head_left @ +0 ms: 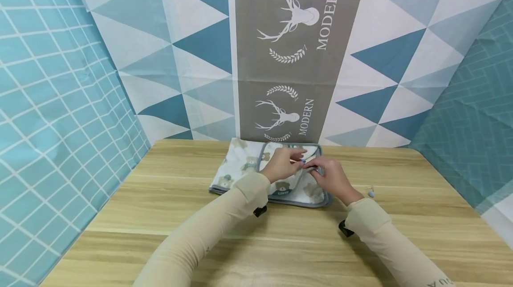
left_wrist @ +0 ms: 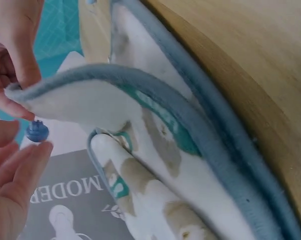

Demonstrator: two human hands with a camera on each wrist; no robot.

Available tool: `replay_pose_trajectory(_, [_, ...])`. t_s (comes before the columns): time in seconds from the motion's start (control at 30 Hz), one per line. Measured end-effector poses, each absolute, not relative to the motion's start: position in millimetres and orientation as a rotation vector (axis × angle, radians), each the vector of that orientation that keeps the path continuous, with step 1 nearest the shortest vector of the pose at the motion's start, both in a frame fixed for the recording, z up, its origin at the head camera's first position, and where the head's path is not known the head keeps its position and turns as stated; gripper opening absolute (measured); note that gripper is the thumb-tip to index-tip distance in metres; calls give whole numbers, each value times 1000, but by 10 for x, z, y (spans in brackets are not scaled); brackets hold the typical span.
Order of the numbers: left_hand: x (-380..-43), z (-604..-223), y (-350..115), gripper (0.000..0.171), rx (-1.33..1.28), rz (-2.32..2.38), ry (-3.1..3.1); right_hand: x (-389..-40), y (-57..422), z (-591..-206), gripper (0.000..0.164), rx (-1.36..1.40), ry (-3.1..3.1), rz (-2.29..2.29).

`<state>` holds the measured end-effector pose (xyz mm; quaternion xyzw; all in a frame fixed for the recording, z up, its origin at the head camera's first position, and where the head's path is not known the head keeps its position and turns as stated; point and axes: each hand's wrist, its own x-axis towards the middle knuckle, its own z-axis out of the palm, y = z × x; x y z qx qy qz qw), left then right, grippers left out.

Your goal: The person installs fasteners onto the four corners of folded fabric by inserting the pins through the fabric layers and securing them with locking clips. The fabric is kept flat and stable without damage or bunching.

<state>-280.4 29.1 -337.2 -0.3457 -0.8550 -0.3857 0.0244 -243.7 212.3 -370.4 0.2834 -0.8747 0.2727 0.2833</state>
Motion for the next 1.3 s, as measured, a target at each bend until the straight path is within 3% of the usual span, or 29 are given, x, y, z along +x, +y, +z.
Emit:
replay_pose_trajectory(0.17, [-2663,-3304,288,41,-1048,-1204,-2605,-2413,2174,-3694,16,742,-2340,716])
replay_pose_trajectory(0.37, [-2507,-3322,281,30,-1070,-911,-2615,-2402,2198,-3668,19,698,-2387,748])
replay_pose_trajectory(0.63, [-2544,-3442,378,8,-1018,-860,-2596,-2401,2190,-3690,22,708,-2356,738])
replay_pose_trajectory(0.83, [-2652,-3403,311,6,-1056,-1006,-2646,-2347,2237,-3672,19,662,-2420,725])
replay_pose_trajectory(1.0, [-2958,-3272,113,7,-1020,-1199,-2620,-2306,2370,-3663,36,560,-2466,716])
replay_pose_trajectory(1.3, [-3509,-3224,-429,18,-480,-1621,-2620,-2231,2606,-3643,68,515,-2641,670])
